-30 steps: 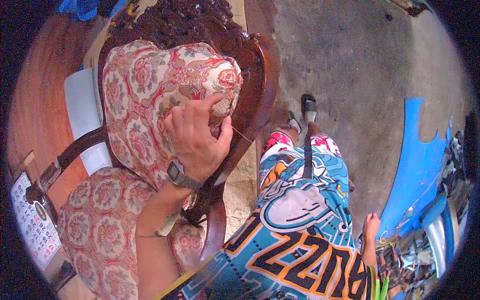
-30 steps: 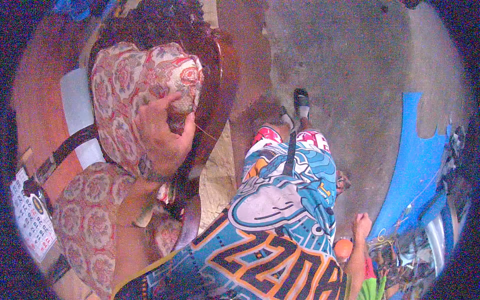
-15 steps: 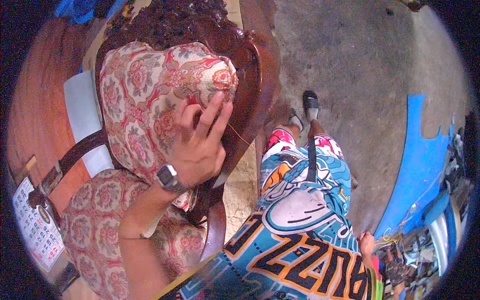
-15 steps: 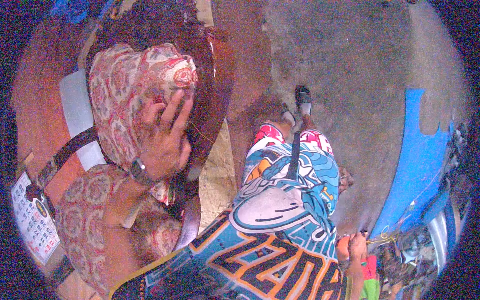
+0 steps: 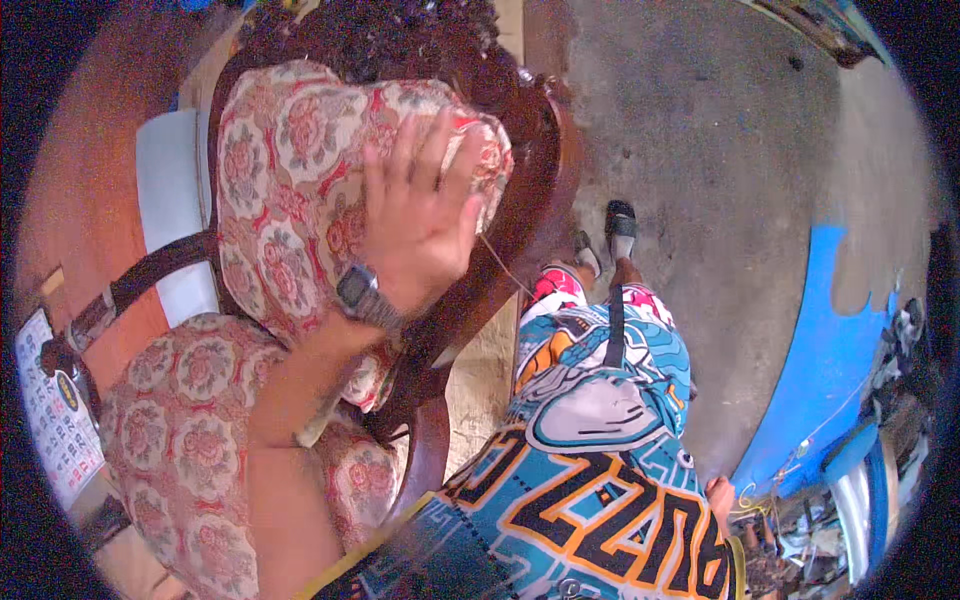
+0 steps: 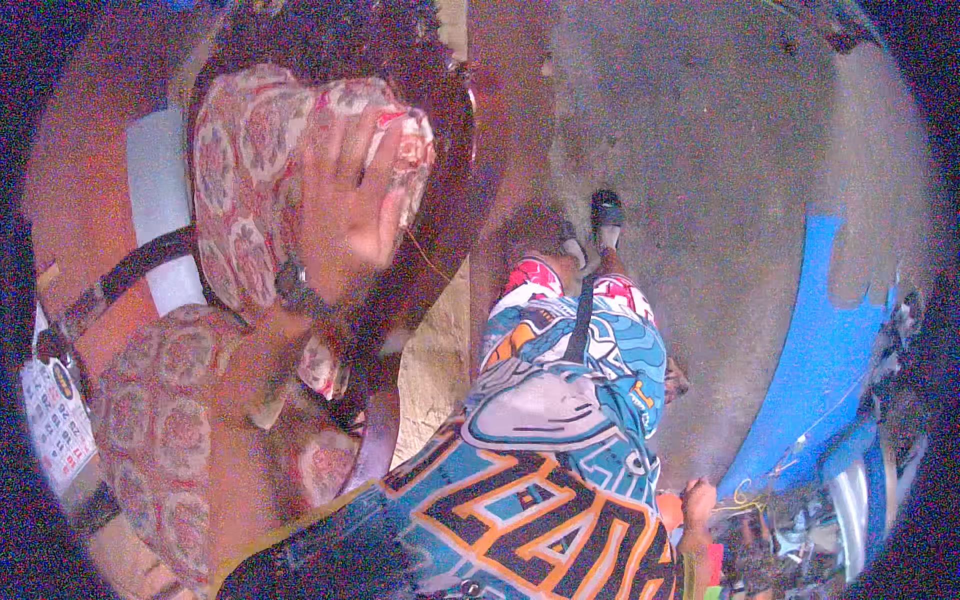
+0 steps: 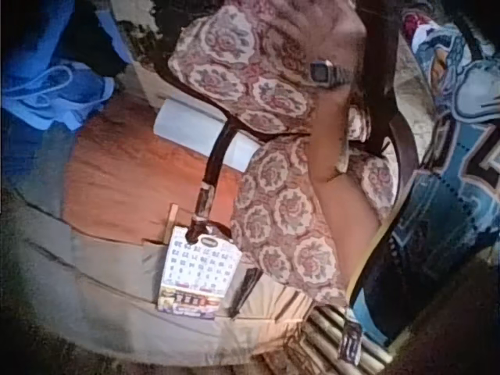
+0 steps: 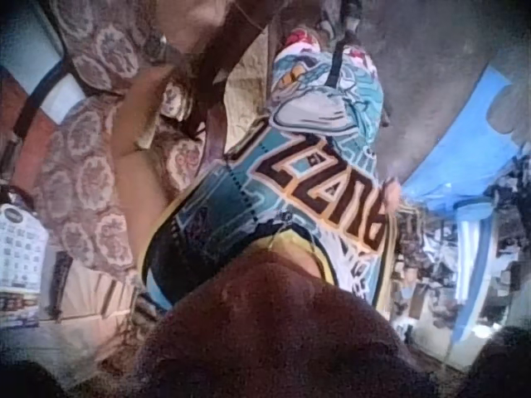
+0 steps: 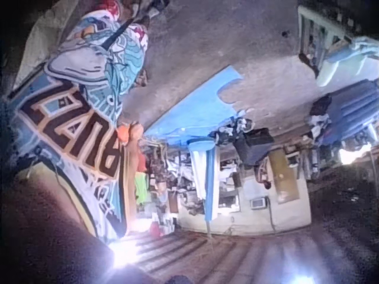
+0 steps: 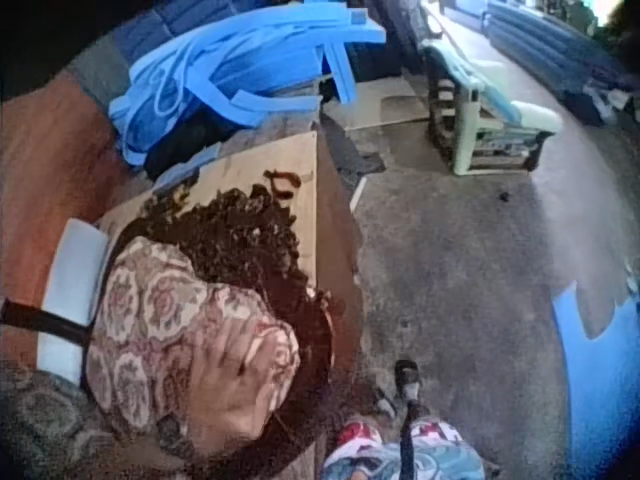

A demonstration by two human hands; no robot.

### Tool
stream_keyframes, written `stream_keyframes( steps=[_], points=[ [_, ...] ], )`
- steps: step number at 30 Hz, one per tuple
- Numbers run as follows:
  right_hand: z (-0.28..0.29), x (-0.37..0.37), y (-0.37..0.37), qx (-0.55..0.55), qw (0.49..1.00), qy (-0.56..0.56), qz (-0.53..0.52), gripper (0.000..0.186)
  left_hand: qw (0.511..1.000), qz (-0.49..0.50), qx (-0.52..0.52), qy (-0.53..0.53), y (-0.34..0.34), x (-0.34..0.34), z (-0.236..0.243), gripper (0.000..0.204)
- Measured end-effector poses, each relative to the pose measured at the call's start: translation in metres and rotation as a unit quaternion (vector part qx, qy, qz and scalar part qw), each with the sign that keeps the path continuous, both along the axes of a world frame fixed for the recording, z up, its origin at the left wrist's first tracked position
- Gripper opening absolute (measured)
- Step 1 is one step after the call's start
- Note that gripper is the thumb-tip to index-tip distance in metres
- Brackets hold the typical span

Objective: Manually sewing a fabric seam on the corner of a wooden chair frame with floral upholstery.

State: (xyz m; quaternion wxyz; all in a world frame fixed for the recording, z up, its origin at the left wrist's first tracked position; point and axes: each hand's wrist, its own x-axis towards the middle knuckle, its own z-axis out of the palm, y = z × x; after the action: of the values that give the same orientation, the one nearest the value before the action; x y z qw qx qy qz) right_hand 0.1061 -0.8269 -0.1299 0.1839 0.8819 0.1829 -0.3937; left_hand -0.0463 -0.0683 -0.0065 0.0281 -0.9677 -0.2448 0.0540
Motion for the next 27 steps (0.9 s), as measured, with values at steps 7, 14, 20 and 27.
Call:
stream_keyframes(
  steps=[7, 14, 20, 27],
  points=[
    [-0.016, 0.026, 0.013, 0.038, 0.997, -0.037, -0.052, 0.024, 0.998, 0.063, -0.010, -0.009, -0.032, -0.029, 0.016, 0.085],
    [-0.016, 0.051, 0.014, 0.047, 0.997, -0.059, -0.034, 0.025, 0.997, 0.071, 0.009, 0.003, -0.039, -0.039, 0.013, 0.084],
    [-0.015, 0.059, 0.010, 0.011, 0.996, -0.089, -0.014, 0.031, 0.998, 0.056, 0.011, -0.015, -0.038, -0.034, 0.018, 0.080],
    [-0.013, 0.071, 0.008, 0.040, 0.996, -0.074, 0.019, 0.027, 0.995, 0.075, -0.036, -0.063, -0.036, -0.028, 0.018, 0.074]
  ],
)
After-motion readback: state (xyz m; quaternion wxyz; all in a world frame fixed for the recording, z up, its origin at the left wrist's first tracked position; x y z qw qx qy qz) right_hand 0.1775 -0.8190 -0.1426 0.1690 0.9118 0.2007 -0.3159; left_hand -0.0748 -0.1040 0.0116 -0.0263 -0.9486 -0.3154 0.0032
